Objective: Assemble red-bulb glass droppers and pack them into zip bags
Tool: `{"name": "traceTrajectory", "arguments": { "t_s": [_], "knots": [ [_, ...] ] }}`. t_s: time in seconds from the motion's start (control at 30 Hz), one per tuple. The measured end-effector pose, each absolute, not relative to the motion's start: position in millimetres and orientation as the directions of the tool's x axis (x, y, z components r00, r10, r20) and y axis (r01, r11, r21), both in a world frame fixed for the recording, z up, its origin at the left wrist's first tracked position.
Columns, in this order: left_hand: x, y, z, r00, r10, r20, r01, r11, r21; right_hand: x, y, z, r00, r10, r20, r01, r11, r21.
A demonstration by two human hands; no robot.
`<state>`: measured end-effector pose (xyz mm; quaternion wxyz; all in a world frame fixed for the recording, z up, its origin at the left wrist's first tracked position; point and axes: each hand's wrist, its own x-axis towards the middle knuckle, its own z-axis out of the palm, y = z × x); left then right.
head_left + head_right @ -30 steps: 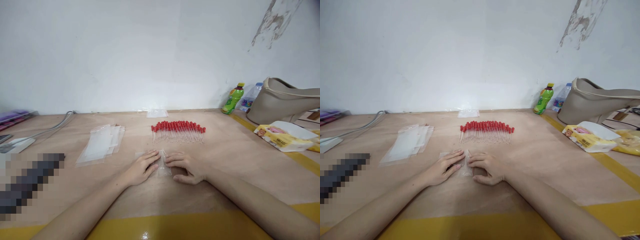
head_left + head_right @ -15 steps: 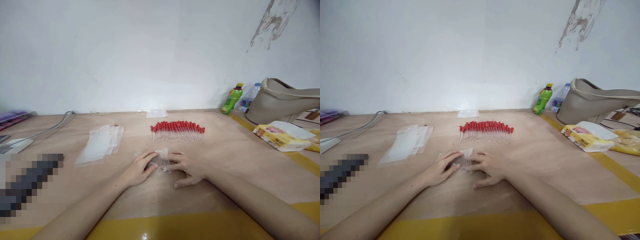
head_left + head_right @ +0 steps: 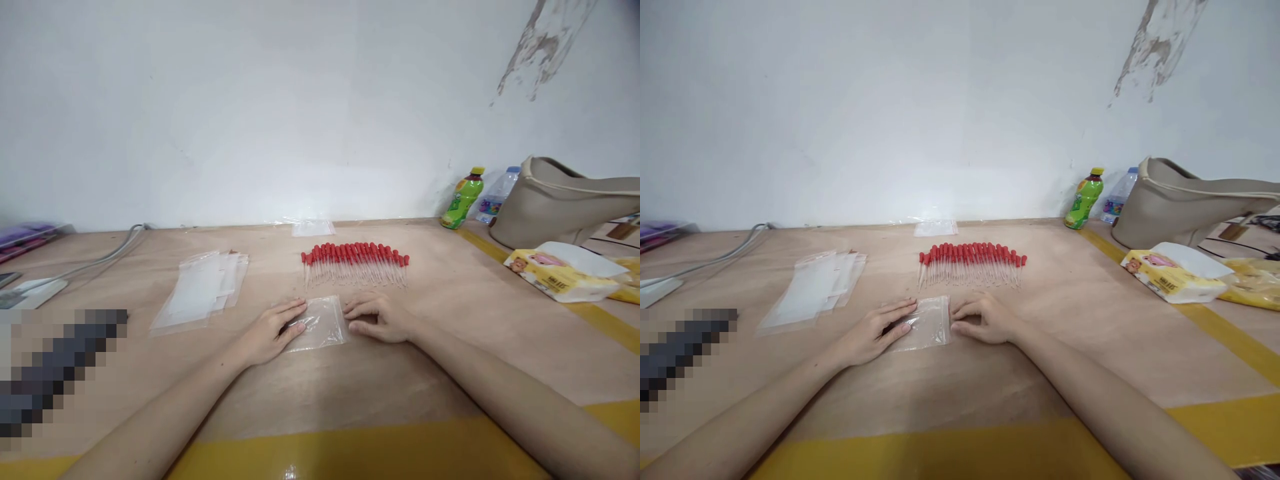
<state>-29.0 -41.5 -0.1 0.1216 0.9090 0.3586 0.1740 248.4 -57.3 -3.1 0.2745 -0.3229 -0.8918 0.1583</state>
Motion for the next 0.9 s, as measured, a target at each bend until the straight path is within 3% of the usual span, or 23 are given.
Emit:
{"name": "traceTrajectory", "arguments": {
  "t_s": [0.13,0.33,0.43,0.6,0.73,0.9],
  "knots": [
    [-28,-43,-1,0.685,0.67,0.285,0.575,-0.738,0.353,245,-32,2,-0.353,0.807,0.473,0.711,0.56,-0.425],
    [-26,-45,-4,0.682,0.626,0.377,0.504,-0.776,0.379,227,41,18,0.032,0.864,0.503,0.925,0.165,-0.342],
    [-27,-45,-1,0.698,0.622,0.355,0.475,-0.773,0.421,215,73,20,0.054,0.869,0.491,0.954,0.101,-0.283],
    [-37,-43,6,0.796,0.559,0.234,0.422,-0.788,0.448,202,101,17,0.044,0.938,0.343,0.964,0.051,-0.262],
    [-43,-40,5,0.828,0.521,0.207,0.398,-0.806,0.437,201,111,16,0.117,0.946,0.302,0.914,0.017,-0.406],
    [-43,-39,2,0.825,0.521,0.217,0.392,-0.806,0.444,209,112,25,0.18,0.925,0.335,0.622,0.157,-0.767]
  ]
}}
